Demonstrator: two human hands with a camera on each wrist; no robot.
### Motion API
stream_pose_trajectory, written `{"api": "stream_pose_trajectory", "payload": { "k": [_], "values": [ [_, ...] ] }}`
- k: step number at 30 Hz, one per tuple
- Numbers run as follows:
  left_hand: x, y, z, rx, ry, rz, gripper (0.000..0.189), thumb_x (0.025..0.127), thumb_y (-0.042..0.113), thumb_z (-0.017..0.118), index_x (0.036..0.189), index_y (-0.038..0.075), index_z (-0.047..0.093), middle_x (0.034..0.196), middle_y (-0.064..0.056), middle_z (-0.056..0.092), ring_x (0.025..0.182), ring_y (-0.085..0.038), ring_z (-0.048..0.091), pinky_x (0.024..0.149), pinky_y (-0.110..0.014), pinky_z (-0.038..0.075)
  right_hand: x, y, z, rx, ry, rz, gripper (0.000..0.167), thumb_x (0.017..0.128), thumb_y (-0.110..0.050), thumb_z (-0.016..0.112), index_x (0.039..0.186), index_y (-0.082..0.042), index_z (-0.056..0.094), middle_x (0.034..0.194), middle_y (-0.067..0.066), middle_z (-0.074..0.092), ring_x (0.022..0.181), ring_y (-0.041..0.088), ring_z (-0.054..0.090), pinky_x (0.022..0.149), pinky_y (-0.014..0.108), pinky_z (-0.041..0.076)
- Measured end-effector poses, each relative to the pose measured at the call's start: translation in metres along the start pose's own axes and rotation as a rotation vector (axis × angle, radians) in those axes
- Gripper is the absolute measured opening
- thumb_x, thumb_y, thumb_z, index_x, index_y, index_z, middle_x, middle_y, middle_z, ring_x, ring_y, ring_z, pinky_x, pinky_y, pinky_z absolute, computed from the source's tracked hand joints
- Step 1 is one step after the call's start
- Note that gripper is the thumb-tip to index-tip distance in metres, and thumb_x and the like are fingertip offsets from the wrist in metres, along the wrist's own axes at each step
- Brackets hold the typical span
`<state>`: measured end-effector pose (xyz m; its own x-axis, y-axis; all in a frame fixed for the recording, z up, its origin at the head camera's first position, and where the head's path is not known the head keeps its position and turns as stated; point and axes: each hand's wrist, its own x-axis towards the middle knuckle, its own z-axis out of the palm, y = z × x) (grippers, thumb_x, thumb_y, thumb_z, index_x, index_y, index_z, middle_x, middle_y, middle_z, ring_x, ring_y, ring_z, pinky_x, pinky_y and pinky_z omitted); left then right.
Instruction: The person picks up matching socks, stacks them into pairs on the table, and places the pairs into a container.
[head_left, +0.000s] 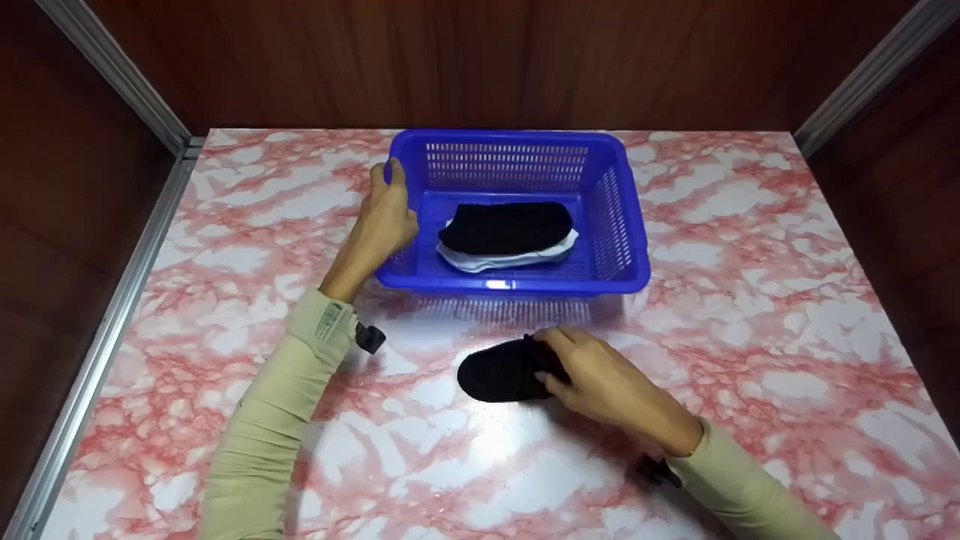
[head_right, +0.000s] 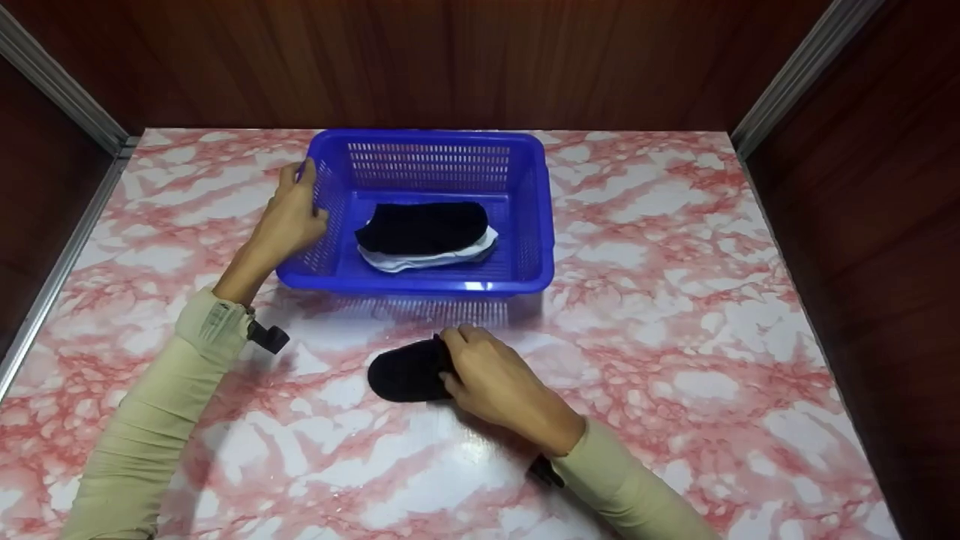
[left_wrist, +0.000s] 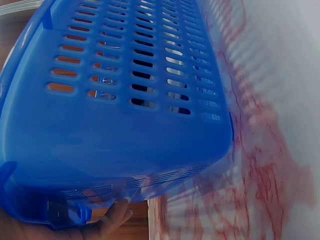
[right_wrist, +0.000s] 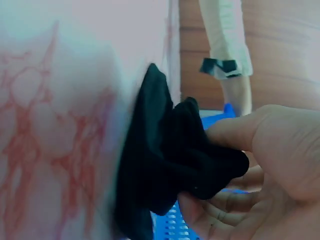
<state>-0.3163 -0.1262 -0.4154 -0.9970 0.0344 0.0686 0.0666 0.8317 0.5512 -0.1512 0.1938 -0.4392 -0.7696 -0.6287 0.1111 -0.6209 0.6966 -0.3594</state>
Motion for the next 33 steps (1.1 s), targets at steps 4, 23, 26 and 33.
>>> {"api": "stream_pose_trajectory", "payload": {
  "k": [4, 23, 26, 33],
  "values": [
    [-0.001, -0.001, -0.001, -0.055, 0.027, 0.004, 0.077, 0.095, 0.001, 0.055, 0.163, -0.01, 0.019, 0.159, -0.038, 0.027, 0.111, -0.049, 0.064, 0.1, -0.052, 0.058, 0.001, 0.002, -0.001, 0.031, -0.059, 0.032, 0.045, 0.1, -0.036, 0.072, 0.131, -0.004, 0.061, 0.112, 0.01, 0.07, 0.099, 0.023, 0.071, 0.085, 0.043, 0.062],
    [-0.128, 0.067, 0.024, -0.242, -0.11, 0.495, 0.017, 0.1, 0.011, 0.061, 0.107, 0.005, 0.075, 0.09, -0.005, 0.074, 0.076, -0.013, 0.065, 0.067, -0.024, 0.056, 0.007, 0.019, -0.015, 0.142, -0.089, -0.062, 0.034, 0.098, -0.027, 0.075, 0.123, -0.005, 0.068, 0.106, 0.007, 0.073, 0.091, 0.016, 0.07, 0.079, 0.034, 0.062],
    [-0.147, 0.07, 0.052, -0.123, -0.376, 0.468, 0.022, 0.103, 0.029, 0.065, 0.099, 0.011, 0.077, 0.085, 0.001, 0.074, 0.072, -0.01, 0.064, 0.063, -0.021, 0.054, 0.009, 0.02, -0.011, 0.186, -0.113, -0.026, 0.034, 0.095, -0.019, 0.078, 0.123, -0.004, 0.065, 0.098, 0.006, 0.073, 0.085, 0.015, 0.07, 0.073, 0.032, 0.06],
    [-0.164, 0.073, 0.085, 0.014, -0.53, 0.451, 0.021, 0.097, 0.035, 0.073, 0.098, 0.013, 0.073, 0.09, -0.001, 0.074, 0.078, -0.015, 0.068, 0.067, -0.028, 0.058, 0.008, 0.023, -0.011, 0.222, -0.126, -0.003, 0.044, 0.089, 0.003, 0.073, 0.131, -0.004, 0.061, 0.09, 0.002, 0.072, 0.08, 0.011, 0.066, 0.069, 0.027, 0.058]
  ]
}}
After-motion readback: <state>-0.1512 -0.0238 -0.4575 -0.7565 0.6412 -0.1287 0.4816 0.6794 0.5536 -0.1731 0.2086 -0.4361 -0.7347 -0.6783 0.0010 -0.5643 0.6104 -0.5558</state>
